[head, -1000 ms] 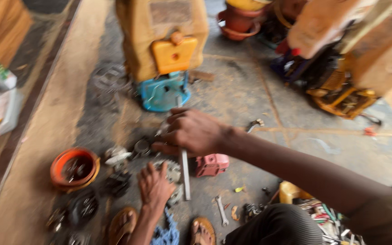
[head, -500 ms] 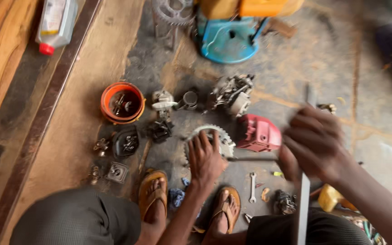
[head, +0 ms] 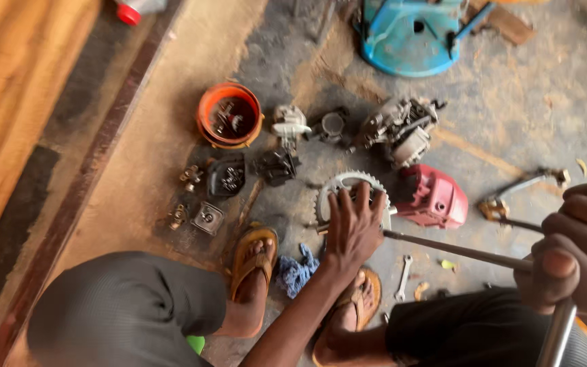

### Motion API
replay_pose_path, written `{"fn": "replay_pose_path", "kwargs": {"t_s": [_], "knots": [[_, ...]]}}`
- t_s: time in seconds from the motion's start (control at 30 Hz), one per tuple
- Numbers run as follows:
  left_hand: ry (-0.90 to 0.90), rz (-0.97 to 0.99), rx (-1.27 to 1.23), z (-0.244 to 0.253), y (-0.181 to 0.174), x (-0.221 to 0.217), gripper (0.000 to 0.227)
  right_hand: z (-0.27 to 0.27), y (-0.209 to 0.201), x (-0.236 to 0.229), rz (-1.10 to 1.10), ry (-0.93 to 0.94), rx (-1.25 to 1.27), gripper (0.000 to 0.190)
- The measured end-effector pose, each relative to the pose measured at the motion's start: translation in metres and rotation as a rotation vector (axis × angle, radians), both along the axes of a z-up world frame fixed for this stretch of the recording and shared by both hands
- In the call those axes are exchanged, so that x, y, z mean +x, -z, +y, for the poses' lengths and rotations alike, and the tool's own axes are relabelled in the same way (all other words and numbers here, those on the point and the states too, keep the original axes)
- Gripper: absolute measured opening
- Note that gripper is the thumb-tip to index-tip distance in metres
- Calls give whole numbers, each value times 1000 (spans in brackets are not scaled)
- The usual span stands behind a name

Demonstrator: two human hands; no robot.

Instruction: The person is repairing a small engine. They use a T-handle wrench to loosen and remove a bolt from the engine casing, then use a rag to wipe the inside of the casing and a separate metal part.

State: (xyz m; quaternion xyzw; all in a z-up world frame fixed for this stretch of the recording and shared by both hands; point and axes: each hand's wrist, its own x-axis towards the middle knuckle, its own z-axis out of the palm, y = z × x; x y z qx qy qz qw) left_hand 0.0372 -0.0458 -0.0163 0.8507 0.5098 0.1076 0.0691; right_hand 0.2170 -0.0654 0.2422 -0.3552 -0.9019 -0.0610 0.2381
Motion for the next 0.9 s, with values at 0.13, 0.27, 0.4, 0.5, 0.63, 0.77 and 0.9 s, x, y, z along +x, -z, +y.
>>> {"fn": "replay_pose_path", "kwargs": {"t_s": [0.13,0.27,0.4,0.5,0.63,0.77,0.9], "knots": [[84,83,34,8,1,3,60,0,3,5,11,8,106,40],[155,189,-143,15,-6,3,52,15,5,0,26,-4,194,47],[90,150,25,18,-6,5,55,15,11,0,43,-49,284,53],[75,105,18,18,-4,6,53,10,16,3,85,20,286,54],[56,122,26,18,-5,6,42,2,25,9,95,116,264,55],[41,55,67,19,-10,5,44,-8,29,15,18,234,216,51],[49,79,35,18,-10,4,33,-18,32,15,20,310,169,51]]}}
